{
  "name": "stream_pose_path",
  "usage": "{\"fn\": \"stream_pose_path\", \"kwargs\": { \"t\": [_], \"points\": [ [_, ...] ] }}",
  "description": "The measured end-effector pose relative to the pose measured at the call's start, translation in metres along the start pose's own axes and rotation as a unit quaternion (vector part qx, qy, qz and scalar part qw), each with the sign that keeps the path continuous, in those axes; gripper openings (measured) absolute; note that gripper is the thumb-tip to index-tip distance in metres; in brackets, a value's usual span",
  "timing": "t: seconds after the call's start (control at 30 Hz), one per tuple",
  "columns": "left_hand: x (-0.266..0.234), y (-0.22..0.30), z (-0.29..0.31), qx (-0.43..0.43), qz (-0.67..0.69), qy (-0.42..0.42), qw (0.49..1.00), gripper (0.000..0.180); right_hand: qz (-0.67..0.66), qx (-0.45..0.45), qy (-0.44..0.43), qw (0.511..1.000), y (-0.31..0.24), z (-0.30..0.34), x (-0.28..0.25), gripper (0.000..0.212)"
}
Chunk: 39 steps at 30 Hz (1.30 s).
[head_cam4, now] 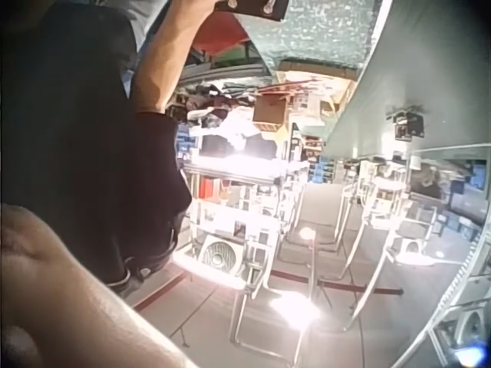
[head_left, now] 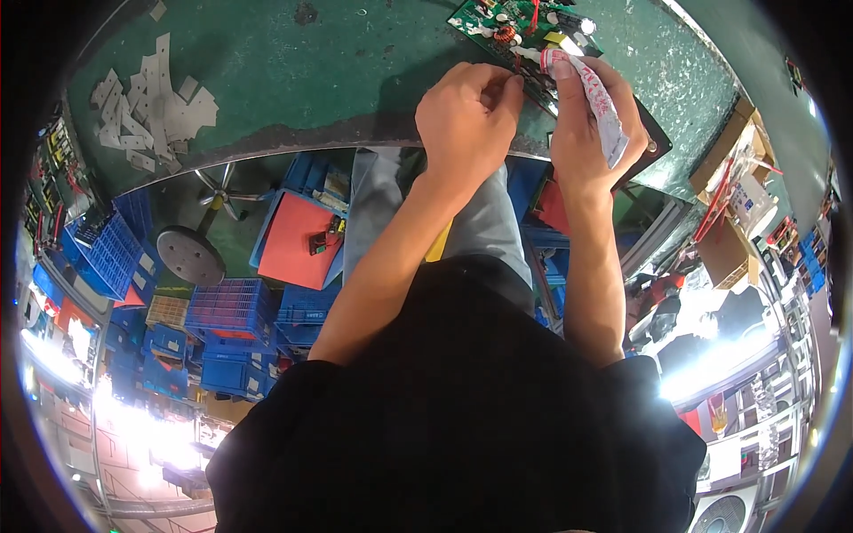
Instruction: The recorder is assembling and inspecting electronic circuit boards, applying material with a tool and sorting them into bins.
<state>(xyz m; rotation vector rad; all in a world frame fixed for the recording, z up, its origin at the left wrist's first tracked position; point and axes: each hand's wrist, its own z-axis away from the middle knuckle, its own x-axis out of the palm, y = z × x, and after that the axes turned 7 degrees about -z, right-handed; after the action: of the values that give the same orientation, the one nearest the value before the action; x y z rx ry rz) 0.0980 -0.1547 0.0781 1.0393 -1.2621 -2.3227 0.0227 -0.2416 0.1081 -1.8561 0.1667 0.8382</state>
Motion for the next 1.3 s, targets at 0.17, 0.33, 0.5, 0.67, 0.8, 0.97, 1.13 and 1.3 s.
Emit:
{"fn": "stream_pose_path", "kwargs": {
  "t": [0.17,0.33,0.5,0.67,0.8,0.97,1.13,1.3],
  "points": [
    [-0.002,0.003,0.0,-0.018,0.011,-0.011,1.0,0.013,0.006,-0.023,0.012,1.0,0.0,0.001,0.003,0.016],
    [-0.001,0.002,0.0,-0.012,0.018,-0.002,1.0,0.013,0.02,-0.033,0.012,0.999,-0.001,0.0,0.003,0.015],
    [0.002,0.002,0.0,-0.01,0.015,0.009,1.0,0.009,-0.001,-0.027,0.044,0.999,0.003,0.003,0.004,0.014],
    [0.003,0.001,0.001,-0.01,0.027,0.012,1.0,0.01,-0.005,-0.041,-0.002,0.999,0.0,0.0,0.001,0.013],
    [0.002,0.002,0.001,-0.01,0.018,0.016,1.0,0.01,-0.011,-0.019,-0.006,1.0,-0.003,0.003,0.0,0.013],
    [0.0,-0.001,0.001,0.005,0.025,0.017,1.0,0.01,-0.001,-0.081,-0.006,0.997,-0.002,0.003,0.003,0.014],
    [-0.001,0.0,0.003,0.044,0.023,-0.008,0.999,0.014,-0.052,0.023,0.037,0.998,-0.019,0.003,-0.011,0.014],
    [-0.034,0.0,0.009,0.034,0.084,-0.032,0.995,0.02,-0.045,0.129,0.247,0.959,-0.039,-0.012,-0.071,0.021]
  ]
}}
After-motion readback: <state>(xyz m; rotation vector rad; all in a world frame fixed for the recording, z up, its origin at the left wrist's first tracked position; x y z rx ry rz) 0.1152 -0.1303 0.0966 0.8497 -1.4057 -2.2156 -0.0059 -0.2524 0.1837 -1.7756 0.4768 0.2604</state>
